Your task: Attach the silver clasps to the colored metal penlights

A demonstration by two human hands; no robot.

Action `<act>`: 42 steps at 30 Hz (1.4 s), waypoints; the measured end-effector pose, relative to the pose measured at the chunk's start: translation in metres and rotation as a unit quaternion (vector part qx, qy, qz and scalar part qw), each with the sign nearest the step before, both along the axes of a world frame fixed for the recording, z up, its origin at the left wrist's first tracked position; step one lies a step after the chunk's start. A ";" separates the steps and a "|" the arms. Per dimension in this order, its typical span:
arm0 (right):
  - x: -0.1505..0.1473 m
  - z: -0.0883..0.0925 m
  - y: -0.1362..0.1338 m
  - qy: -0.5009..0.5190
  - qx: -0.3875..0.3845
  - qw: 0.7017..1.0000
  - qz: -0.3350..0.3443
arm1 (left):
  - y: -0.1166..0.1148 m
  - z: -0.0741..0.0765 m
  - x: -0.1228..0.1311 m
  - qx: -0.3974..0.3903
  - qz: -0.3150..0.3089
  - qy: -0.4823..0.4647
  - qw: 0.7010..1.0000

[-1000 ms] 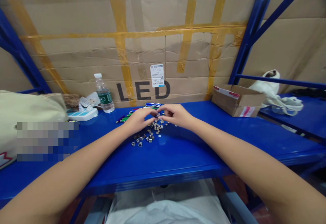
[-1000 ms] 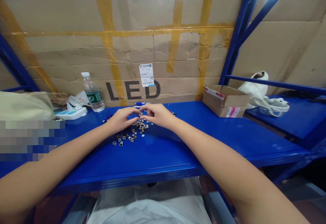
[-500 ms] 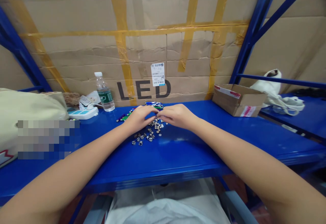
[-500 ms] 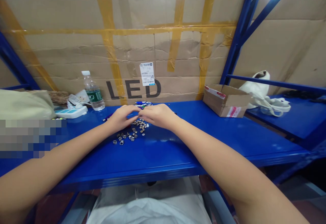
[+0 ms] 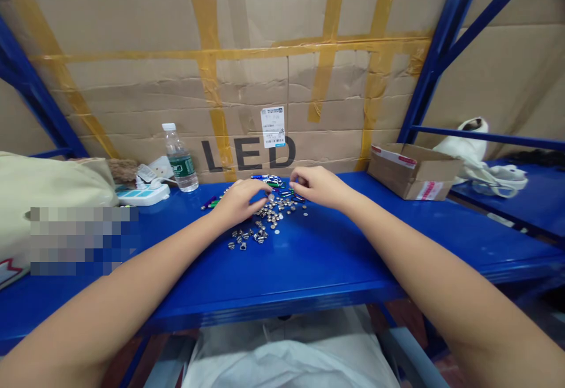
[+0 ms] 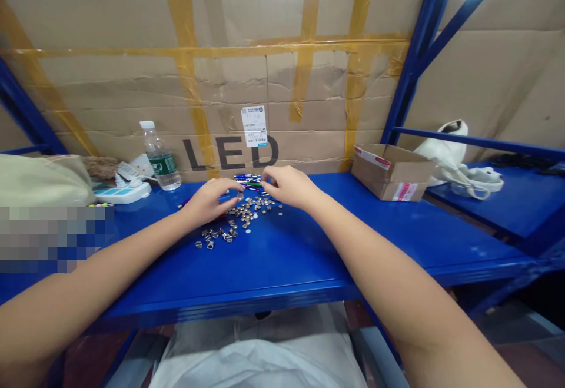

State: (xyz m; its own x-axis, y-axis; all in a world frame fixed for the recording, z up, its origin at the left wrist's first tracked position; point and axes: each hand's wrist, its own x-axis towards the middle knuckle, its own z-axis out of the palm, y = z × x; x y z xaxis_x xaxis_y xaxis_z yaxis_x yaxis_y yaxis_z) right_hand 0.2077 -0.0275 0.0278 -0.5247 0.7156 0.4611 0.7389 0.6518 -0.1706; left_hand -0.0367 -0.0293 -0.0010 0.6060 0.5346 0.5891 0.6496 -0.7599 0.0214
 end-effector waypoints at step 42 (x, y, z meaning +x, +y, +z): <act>0.011 -0.015 0.026 -0.206 -0.252 0.945 -0.023 | 0.003 -0.004 0.002 -0.040 -0.031 0.074 0.996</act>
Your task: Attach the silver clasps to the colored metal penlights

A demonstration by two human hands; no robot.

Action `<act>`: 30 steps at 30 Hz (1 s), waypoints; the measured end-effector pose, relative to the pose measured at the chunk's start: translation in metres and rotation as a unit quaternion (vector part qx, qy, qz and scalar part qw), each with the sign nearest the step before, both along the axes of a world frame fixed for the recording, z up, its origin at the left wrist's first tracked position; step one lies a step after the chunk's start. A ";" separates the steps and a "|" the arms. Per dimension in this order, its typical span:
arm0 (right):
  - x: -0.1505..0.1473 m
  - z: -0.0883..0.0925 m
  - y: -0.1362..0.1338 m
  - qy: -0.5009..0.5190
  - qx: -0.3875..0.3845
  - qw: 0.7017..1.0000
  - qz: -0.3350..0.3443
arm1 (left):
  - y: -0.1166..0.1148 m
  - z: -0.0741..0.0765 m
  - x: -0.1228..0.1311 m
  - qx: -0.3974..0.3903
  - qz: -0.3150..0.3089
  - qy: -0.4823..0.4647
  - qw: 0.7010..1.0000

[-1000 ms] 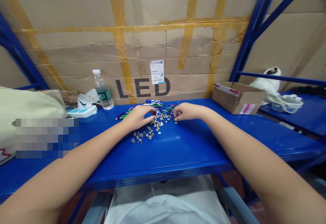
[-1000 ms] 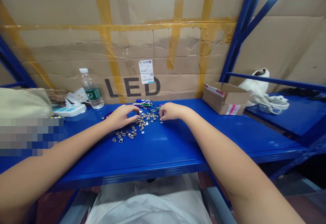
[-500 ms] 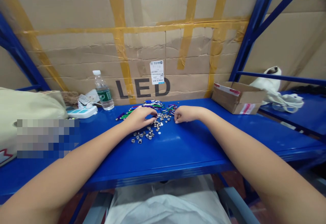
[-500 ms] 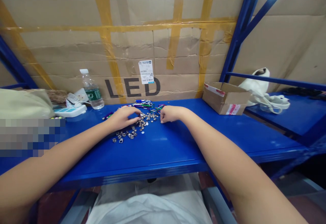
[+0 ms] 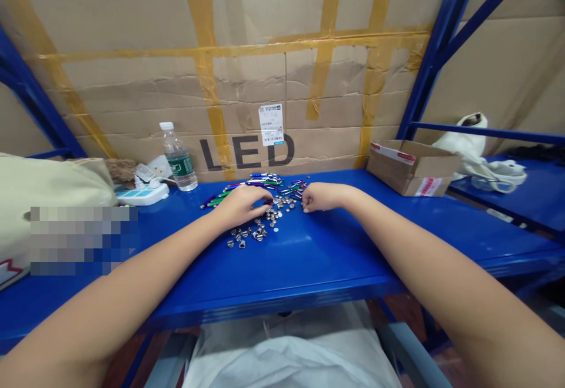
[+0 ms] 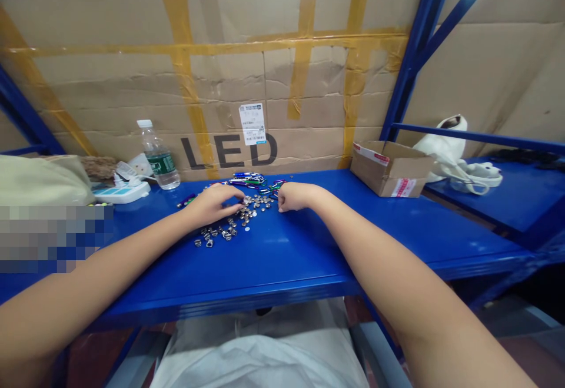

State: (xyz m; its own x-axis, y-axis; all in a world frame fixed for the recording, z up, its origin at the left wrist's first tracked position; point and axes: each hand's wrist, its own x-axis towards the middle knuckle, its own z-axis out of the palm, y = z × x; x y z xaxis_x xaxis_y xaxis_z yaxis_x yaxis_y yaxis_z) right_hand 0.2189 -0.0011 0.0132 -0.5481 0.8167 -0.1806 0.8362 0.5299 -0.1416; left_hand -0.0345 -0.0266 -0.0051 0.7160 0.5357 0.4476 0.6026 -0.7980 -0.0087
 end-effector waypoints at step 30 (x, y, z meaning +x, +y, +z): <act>-0.030 0.001 -0.027 0.339 0.012 0.937 0.080 | -0.001 -0.002 0.003 -0.018 0.004 0.017 1.000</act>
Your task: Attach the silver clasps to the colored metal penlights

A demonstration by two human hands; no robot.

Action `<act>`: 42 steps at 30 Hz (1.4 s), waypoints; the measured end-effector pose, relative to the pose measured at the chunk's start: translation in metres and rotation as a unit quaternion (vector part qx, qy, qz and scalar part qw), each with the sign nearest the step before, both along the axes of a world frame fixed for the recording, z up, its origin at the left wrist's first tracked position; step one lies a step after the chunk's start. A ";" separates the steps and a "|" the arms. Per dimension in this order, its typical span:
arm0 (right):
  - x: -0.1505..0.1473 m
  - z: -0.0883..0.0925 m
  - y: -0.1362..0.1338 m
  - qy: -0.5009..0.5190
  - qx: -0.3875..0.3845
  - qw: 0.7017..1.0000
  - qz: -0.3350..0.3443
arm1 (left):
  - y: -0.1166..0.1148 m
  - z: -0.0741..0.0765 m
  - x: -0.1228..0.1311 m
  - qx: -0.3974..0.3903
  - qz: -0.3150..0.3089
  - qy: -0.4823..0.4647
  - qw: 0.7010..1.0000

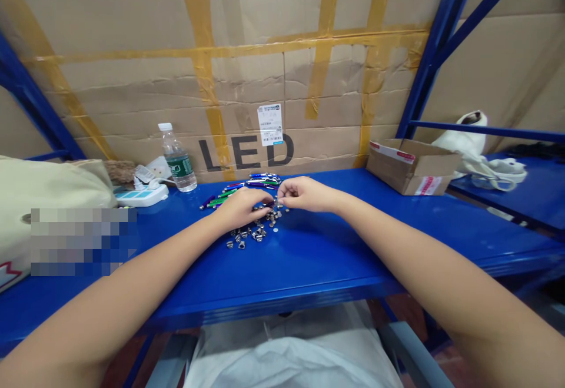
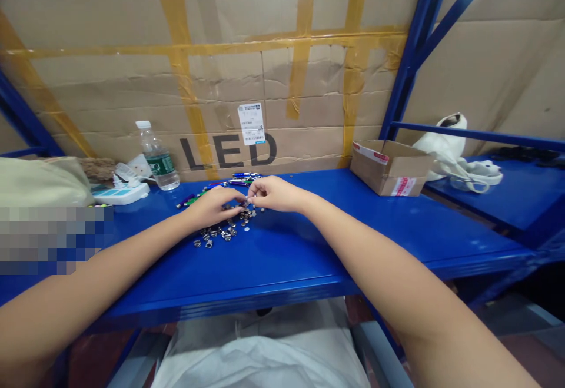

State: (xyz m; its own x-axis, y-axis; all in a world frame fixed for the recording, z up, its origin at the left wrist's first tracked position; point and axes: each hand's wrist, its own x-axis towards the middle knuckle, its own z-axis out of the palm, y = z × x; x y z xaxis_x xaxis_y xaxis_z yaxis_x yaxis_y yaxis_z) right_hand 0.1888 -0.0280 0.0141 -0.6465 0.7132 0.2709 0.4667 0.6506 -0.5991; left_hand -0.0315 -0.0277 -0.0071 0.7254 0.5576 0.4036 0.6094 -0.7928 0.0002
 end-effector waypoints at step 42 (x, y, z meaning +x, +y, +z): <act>0.015 0.000 0.017 -0.031 0.076 0.993 -0.085 | 0.002 -0.001 -0.001 -0.042 0.005 -0.058 0.997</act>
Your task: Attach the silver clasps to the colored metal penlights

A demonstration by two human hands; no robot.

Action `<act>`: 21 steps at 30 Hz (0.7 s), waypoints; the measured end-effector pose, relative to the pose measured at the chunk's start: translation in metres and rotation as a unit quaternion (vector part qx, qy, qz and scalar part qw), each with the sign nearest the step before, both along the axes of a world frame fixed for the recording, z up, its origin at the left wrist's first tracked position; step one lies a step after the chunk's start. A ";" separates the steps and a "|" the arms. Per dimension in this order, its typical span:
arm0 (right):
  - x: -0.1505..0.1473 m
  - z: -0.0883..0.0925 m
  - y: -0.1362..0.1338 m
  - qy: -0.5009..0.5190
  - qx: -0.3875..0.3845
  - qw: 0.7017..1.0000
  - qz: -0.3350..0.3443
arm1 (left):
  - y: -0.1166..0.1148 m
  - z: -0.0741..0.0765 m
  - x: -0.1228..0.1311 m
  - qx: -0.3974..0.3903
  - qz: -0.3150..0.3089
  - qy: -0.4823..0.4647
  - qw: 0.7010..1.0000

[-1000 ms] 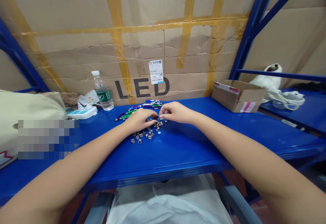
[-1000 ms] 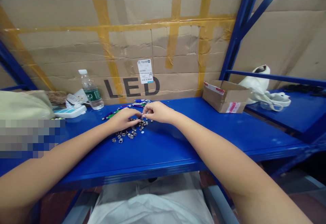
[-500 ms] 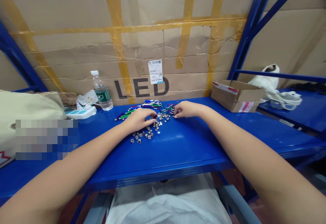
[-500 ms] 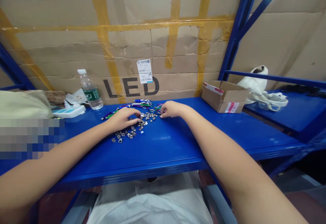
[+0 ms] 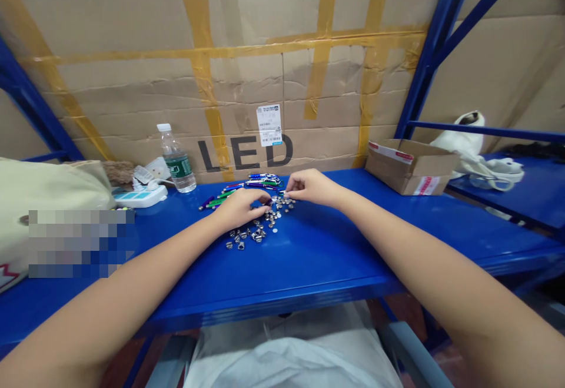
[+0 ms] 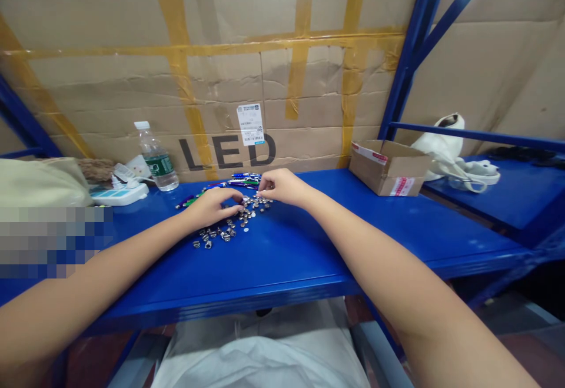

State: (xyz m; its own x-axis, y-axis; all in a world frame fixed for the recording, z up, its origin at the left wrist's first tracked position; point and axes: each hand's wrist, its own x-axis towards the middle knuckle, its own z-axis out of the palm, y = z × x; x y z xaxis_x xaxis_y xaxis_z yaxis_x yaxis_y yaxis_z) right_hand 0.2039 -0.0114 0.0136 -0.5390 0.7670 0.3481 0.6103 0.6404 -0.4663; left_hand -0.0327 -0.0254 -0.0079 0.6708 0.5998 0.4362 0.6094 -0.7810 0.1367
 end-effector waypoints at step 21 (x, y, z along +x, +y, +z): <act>-0.022 -0.009 -0.016 0.000 0.189 0.979 0.072 | 0.009 0.003 -0.012 0.022 0.046 -0.087 0.995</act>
